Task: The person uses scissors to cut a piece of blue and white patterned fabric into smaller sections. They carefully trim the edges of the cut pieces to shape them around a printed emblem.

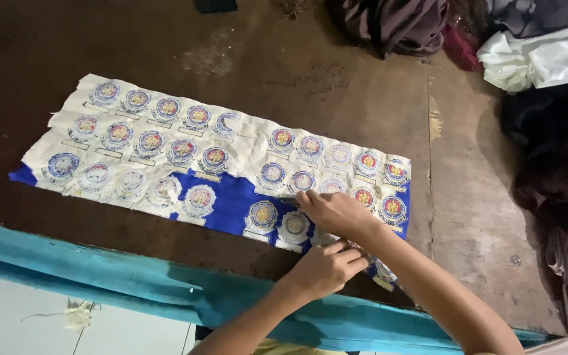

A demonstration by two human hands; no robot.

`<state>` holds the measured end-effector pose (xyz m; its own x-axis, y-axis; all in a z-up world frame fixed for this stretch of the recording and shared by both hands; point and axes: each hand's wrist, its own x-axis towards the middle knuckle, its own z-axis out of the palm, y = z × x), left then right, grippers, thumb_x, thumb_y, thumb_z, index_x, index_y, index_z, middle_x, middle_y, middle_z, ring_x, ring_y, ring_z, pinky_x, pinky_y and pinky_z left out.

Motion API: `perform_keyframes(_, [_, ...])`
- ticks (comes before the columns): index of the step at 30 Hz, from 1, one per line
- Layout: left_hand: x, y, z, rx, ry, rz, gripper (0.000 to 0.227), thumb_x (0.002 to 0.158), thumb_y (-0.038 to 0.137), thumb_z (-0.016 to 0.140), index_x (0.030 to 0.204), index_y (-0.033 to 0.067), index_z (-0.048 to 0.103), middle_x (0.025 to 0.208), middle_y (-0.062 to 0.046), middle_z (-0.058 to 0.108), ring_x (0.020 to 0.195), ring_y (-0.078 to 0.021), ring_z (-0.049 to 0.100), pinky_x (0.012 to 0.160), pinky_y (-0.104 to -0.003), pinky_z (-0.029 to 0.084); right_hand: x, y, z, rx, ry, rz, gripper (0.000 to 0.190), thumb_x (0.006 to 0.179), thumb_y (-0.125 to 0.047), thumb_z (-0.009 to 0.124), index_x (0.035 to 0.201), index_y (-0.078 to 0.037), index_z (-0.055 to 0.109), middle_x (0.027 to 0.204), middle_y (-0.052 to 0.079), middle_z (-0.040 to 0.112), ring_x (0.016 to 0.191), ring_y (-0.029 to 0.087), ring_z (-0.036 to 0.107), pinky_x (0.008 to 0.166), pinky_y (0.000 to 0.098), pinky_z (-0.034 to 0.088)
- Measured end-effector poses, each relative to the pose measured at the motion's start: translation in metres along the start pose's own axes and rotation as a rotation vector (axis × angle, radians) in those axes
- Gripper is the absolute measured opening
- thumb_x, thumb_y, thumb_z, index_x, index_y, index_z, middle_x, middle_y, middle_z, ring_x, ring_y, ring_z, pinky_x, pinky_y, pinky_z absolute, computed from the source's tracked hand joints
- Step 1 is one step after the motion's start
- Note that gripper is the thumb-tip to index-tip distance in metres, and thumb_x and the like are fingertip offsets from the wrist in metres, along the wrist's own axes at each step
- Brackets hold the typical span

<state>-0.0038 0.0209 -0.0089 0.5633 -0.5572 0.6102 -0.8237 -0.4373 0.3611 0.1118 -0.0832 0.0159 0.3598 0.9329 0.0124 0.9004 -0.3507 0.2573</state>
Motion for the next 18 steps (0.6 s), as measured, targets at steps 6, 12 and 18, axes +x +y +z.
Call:
perform_keyframes(6, [-0.002, -0.001, -0.001, 0.001, 0.047, 0.031, 0.017, 0.092, -0.008, 0.072, 0.104, 0.0028, 0.075, 0.097, -0.010, 0.075, 0.086, -0.0262, 0.067, 0.056, -0.036, 0.059, 0.012, -0.004, 0.003, -0.023, 0.047, -0.014, 0.029, 0.103, -0.008, 0.060, 0.128, 0.002, 0.051, 0.084, 0.006, 0.059, 0.040, 0.011, 0.050, 0.027, 0.0291, 0.041])
perform_keyframes(12, [-0.001, -0.001, -0.003, -0.002, 0.018, 0.021, 0.023, 0.091, -0.008, 0.073, 0.112, 0.0028, 0.074, 0.100, -0.010, 0.075, 0.085, -0.0255, 0.066, 0.055, -0.035, 0.058, 0.014, -0.004, 0.000, -0.026, 0.048, -0.014, 0.026, 0.104, -0.008, 0.056, 0.128, 0.003, 0.052, 0.084, 0.007, 0.061, 0.041, 0.011, 0.052, 0.028, 0.0289, 0.042])
perform_keyframes(18, [-0.002, -0.003, 0.003, -0.034, 0.000, -0.002, 0.020, 0.091, -0.008, 0.073, 0.109, 0.0026, 0.073, 0.099, -0.011, 0.073, 0.088, -0.0263, 0.065, 0.054, -0.036, 0.057, 0.013, -0.004, -0.012, -0.005, 0.100, -0.027, 0.023, 0.102, -0.004, 0.060, 0.122, 0.000, 0.052, 0.078, 0.005, 0.055, 0.043, 0.012, 0.049, 0.030, 0.0290, 0.039])
